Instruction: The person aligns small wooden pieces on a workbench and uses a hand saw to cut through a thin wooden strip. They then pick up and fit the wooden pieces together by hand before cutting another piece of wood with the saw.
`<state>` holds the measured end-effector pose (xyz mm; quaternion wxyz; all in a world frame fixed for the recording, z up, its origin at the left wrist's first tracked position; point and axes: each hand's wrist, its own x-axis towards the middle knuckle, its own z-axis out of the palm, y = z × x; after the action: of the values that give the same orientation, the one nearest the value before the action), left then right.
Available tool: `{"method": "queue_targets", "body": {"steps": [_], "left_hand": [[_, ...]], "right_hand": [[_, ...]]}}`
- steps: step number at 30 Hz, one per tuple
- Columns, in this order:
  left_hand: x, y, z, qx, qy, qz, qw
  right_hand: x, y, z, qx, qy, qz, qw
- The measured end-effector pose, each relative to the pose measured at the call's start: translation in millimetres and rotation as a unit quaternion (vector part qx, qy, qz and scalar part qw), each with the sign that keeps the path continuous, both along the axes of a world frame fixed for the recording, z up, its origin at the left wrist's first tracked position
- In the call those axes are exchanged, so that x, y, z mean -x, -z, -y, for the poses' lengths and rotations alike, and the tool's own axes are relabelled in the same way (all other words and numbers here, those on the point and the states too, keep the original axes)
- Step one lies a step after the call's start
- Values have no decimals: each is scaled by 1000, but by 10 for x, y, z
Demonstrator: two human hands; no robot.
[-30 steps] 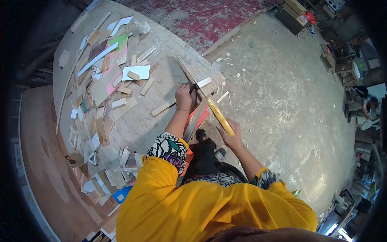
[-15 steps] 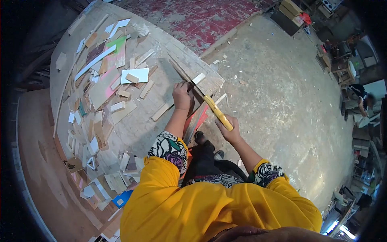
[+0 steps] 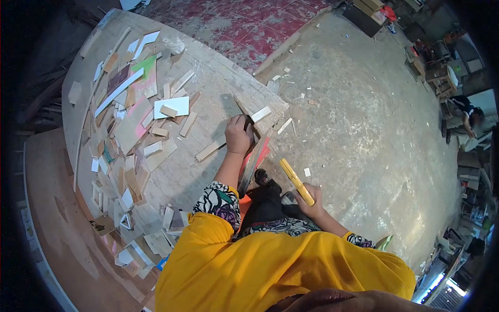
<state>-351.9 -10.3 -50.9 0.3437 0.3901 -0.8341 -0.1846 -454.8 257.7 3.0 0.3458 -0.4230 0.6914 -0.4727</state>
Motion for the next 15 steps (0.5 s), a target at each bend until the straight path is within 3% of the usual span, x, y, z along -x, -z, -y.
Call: {"method": "queue_targets", "body": {"steps": [5,7,9,12,15], "left_hand": [[-22,-7,19,-7,8,43,999],[-32,19,-1,-20,18,27,999],[-9,37,17,-24,24,8,999],[-23,71,30,9,7,-3,1000],[-37,35,30,-25,-7,1,1000]], "right_hand": [[-55,-16,133,6,21,-23,999],[-37,-79,519,34,38,-52,997],[-22,113,820,41,25,4,999],[-35,147,794,56,20,4,998],[-35,60,248,6,0,-47,999]]}}
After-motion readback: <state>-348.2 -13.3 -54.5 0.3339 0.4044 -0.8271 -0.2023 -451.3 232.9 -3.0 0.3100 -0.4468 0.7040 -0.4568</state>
